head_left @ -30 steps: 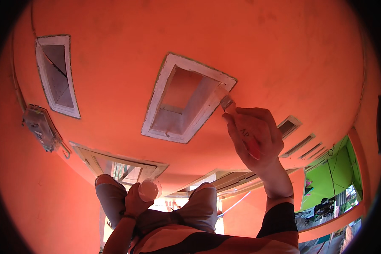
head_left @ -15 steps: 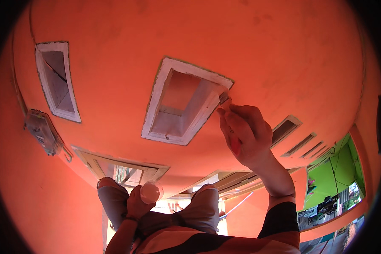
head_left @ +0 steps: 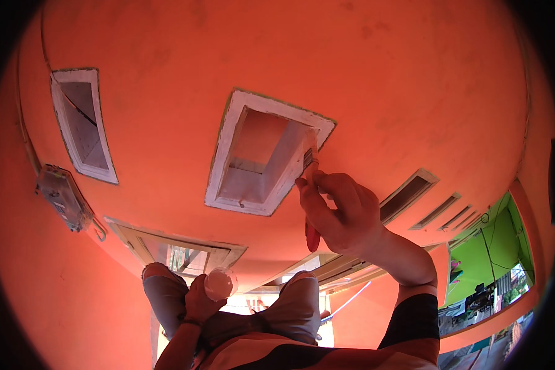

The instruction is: The person paints the white trim around ceiling recesses using a small paintbrush and a paint can. They repeatedly dip the brush into the can and apply white paint along the edges of the rectangular ceiling openings.

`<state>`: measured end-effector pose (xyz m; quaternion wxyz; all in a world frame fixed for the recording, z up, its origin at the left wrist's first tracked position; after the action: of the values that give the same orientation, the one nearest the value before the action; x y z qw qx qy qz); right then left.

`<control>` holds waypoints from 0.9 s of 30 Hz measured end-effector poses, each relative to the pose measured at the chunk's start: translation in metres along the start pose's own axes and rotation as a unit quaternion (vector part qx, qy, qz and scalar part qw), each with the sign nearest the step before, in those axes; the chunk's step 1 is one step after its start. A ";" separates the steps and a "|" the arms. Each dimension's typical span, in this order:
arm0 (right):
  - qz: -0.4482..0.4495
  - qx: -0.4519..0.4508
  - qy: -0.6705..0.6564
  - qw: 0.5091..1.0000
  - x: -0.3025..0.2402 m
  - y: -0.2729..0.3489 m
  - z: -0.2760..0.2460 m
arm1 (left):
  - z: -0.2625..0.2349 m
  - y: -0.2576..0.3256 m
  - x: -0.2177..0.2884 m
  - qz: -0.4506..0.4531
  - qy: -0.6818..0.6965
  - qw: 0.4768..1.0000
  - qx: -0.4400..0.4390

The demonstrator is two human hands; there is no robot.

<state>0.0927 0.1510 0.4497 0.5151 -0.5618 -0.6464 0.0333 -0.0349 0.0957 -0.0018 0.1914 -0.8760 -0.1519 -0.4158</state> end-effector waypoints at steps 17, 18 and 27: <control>0.068 -0.008 -0.028 0.997 0.021 -0.001 -0.015 | 0.002 0.000 -0.001 -0.001 -0.009 1.000 -0.009; 0.065 -0.002 -0.029 0.998 0.018 0.001 -0.017 | 0.003 0.000 -0.001 -0.001 -0.008 1.000 -0.010; 0.123 -0.047 -0.123 0.984 0.042 -0.012 -0.021 | 0.003 0.002 -0.006 0.002 -0.006 1.000 0.001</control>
<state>0.1062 0.1677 0.4934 0.3963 -0.6527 -0.6315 0.1349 -0.0352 0.0952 -0.0086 0.1921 -0.8786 -0.1514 -0.4103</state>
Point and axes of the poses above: each hand's wrist, its own y-axis away from the middle knuckle, its own z-axis out of the palm, x = y × z, the point moved 10 cm from there along -y, towards the middle knuckle, and after that the axes turned 1 degree about z, right-handed, at the moved point
